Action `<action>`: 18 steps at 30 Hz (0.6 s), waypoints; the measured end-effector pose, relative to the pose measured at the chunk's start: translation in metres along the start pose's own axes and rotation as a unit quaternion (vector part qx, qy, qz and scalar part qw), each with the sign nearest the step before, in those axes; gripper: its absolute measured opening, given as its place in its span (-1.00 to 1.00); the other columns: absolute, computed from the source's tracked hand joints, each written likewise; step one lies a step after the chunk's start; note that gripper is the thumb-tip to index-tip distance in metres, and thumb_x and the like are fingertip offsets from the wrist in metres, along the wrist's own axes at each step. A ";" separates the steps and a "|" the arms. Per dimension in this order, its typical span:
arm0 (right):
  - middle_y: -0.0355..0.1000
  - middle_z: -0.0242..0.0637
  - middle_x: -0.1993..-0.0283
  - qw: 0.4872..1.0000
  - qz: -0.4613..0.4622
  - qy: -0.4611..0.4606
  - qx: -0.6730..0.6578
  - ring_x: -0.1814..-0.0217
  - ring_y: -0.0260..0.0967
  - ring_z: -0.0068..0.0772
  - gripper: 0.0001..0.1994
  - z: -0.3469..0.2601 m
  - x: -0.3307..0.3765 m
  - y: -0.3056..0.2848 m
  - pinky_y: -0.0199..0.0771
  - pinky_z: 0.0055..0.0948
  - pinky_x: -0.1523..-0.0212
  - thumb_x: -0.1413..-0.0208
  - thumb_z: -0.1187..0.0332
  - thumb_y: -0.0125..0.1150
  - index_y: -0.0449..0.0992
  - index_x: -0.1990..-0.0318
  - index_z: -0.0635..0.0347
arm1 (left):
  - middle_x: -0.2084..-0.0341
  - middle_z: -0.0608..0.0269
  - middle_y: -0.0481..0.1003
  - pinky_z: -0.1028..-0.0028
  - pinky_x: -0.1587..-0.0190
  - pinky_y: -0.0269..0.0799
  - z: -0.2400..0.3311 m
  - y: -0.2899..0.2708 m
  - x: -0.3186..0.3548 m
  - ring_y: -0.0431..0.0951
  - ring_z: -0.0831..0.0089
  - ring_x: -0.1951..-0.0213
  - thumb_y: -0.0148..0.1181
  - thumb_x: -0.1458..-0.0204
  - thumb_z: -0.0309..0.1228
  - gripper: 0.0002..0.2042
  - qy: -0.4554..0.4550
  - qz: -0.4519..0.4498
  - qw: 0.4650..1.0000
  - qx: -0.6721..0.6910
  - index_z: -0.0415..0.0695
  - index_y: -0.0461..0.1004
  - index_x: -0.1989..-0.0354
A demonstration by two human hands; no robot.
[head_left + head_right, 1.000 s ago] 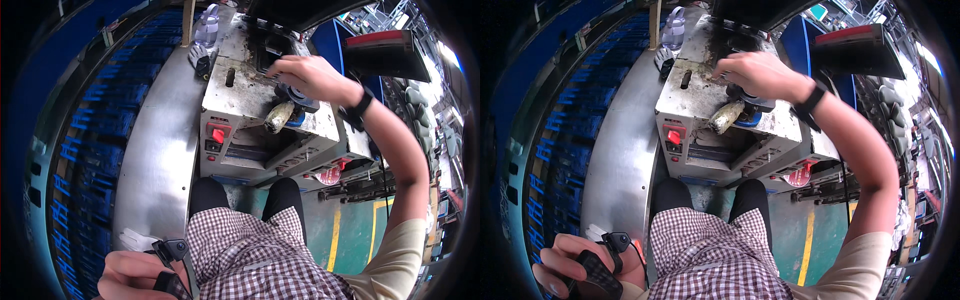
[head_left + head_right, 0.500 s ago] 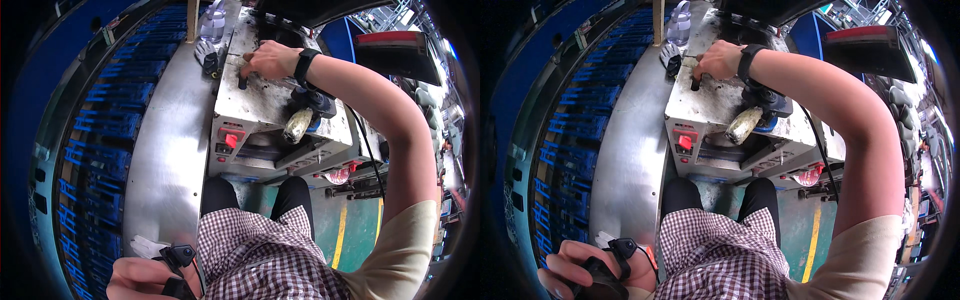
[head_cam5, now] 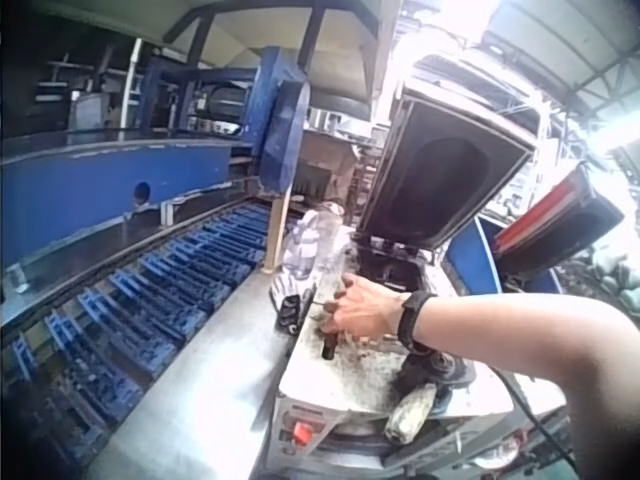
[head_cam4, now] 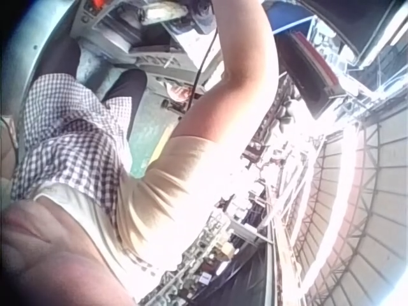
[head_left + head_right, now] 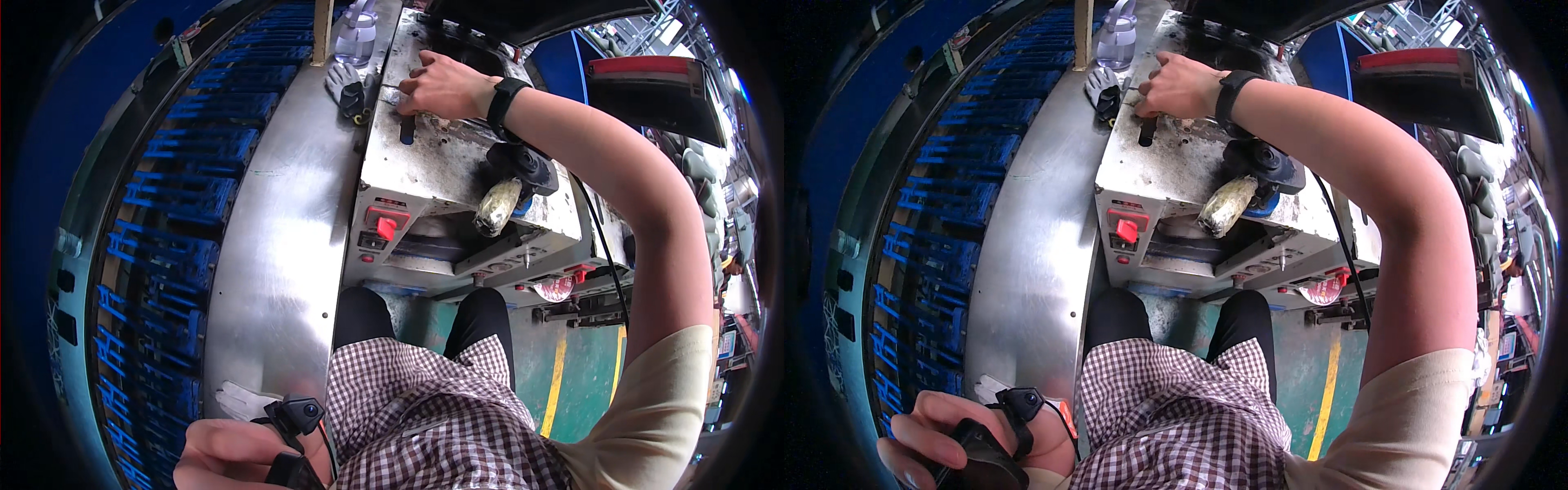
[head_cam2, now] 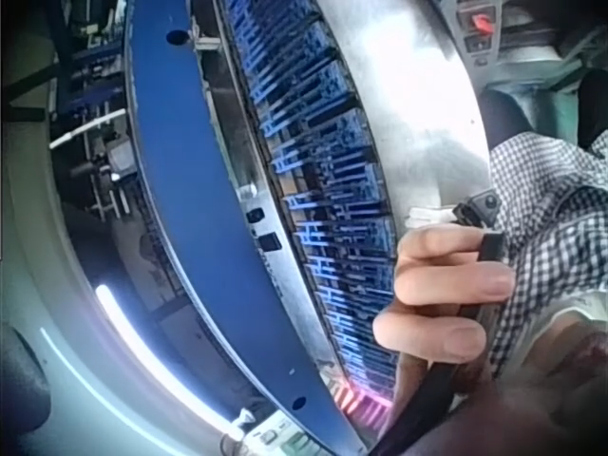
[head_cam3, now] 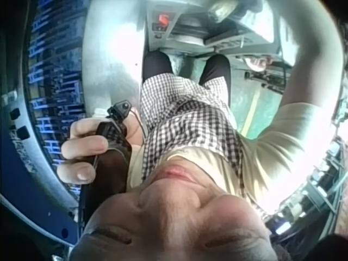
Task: The recorder operates a shoe manufacturing machine by inserting and removing small components and adjusting settings.
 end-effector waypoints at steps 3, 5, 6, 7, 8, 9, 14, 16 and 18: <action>0.40 -0.48 0.23 0.999 -0.028 0.019 -0.028 0.15 0.43 -0.48 -0.74 -0.001 -0.006 -0.005 0.16 -0.32 -0.05 0.04 0.43 0.11 0.46 0.18 -0.20 | 0.55 0.28 0.30 0.59 0.53 0.49 -0.020 -0.032 -0.009 0.33 0.46 0.55 0.41 0.19 -0.48 -0.69 0.068 0.004 0.978 0.198 -0.09 0.31 0.40; 0.43 -0.51 0.31 0.997 -0.027 0.050 -0.061 0.18 0.44 -0.47 -0.82 0.001 -0.007 -0.005 0.17 -0.33 0.02 -0.03 0.41 0.05 0.49 0.28 -0.23 | 0.51 0.20 0.32 0.54 0.47 0.47 -0.005 -0.014 -0.003 0.36 0.36 0.51 0.26 0.05 -0.42 -0.75 0.034 -0.004 0.993 0.109 -0.04 0.28 0.28; 0.43 -0.51 0.31 0.997 -0.027 0.051 -0.059 0.18 0.44 -0.47 -0.82 0.003 -0.004 -0.002 0.17 -0.33 0.02 -0.03 0.41 0.05 0.49 0.28 -0.23 | 0.47 0.13 0.35 0.49 0.41 0.45 0.000 -0.007 0.000 0.39 0.26 0.47 0.10 -0.09 -0.37 -0.81 0.002 -0.013 1.000 0.019 0.01 0.24 0.17; 0.43 -0.51 0.30 0.998 -0.006 0.020 -0.065 0.18 0.44 -0.47 -0.82 0.001 -0.002 -0.002 0.16 -0.33 0.03 -0.02 0.41 0.07 0.49 0.29 -0.22 | 0.47 0.13 0.35 0.49 0.41 0.45 0.001 -0.008 0.000 0.39 0.26 0.47 0.10 -0.09 -0.37 -0.81 0.004 -0.013 1.000 0.020 0.01 0.24 0.17; 0.43 -0.52 0.30 0.997 0.015 -0.013 -0.070 0.18 0.44 -0.47 -0.82 0.000 0.000 -0.001 0.16 -0.33 0.03 0.00 0.42 0.08 0.49 0.30 -0.22 | 0.47 0.12 0.35 0.48 0.42 0.45 0.001 -0.009 0.001 0.38 0.24 0.47 0.10 -0.09 -0.36 -0.81 0.004 -0.022 1.000 0.014 0.01 0.24 0.17; 0.43 -0.52 0.30 0.998 0.015 -0.012 -0.068 0.18 0.44 -0.47 -0.82 0.000 0.000 0.002 0.16 -0.33 0.03 0.00 0.42 0.08 0.49 0.30 -0.22 | 0.47 0.10 0.34 0.46 0.42 0.45 0.001 -0.009 0.001 0.38 0.23 0.47 0.09 -0.10 -0.35 -0.81 0.004 -0.031 0.999 0.008 0.00 0.24 0.17; 0.39 -0.50 0.29 0.998 -0.002 0.009 -0.061 0.17 0.42 -0.49 -0.88 0.000 -0.004 0.001 0.15 -0.33 0.01 0.03 0.40 0.10 0.46 0.33 -0.14 | 0.44 0.09 0.35 0.45 0.42 0.45 0.003 -0.011 -0.002 0.38 0.22 0.46 0.11 -0.09 -0.37 -0.80 0.000 -0.060 0.998 0.018 0.01 0.24 0.17; 0.36 -0.48 0.32 0.998 -0.001 0.015 -0.069 0.15 0.40 -0.50 -0.90 -0.001 -0.005 -0.006 0.15 -0.31 -0.02 0.04 0.40 0.11 0.43 0.34 -0.09 | 0.42 0.08 0.35 0.45 0.42 0.46 0.005 -0.011 0.000 0.38 0.21 0.46 0.11 -0.08 -0.37 -0.79 -0.009 -0.059 0.998 0.017 0.01 0.24 0.17; 0.39 -0.47 0.34 0.991 -0.026 0.083 -0.101 0.21 0.41 -0.44 -0.95 0.005 -0.001 -0.014 0.17 -0.29 0.01 0.01 0.42 0.08 0.38 0.38 -0.02 | 0.39 0.08 0.36 0.44 0.42 0.48 0.006 -0.011 0.002 0.39 0.21 0.45 0.13 -0.07 -0.38 -0.79 -0.017 -0.053 0.998 0.017 0.02 0.23 0.18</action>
Point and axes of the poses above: each hand's wrist, its own x-axis away from the middle knuckle, its own y-axis out of the palm, z = x × y, the point moved 4 cm from there along -x, towards the middle knuckle
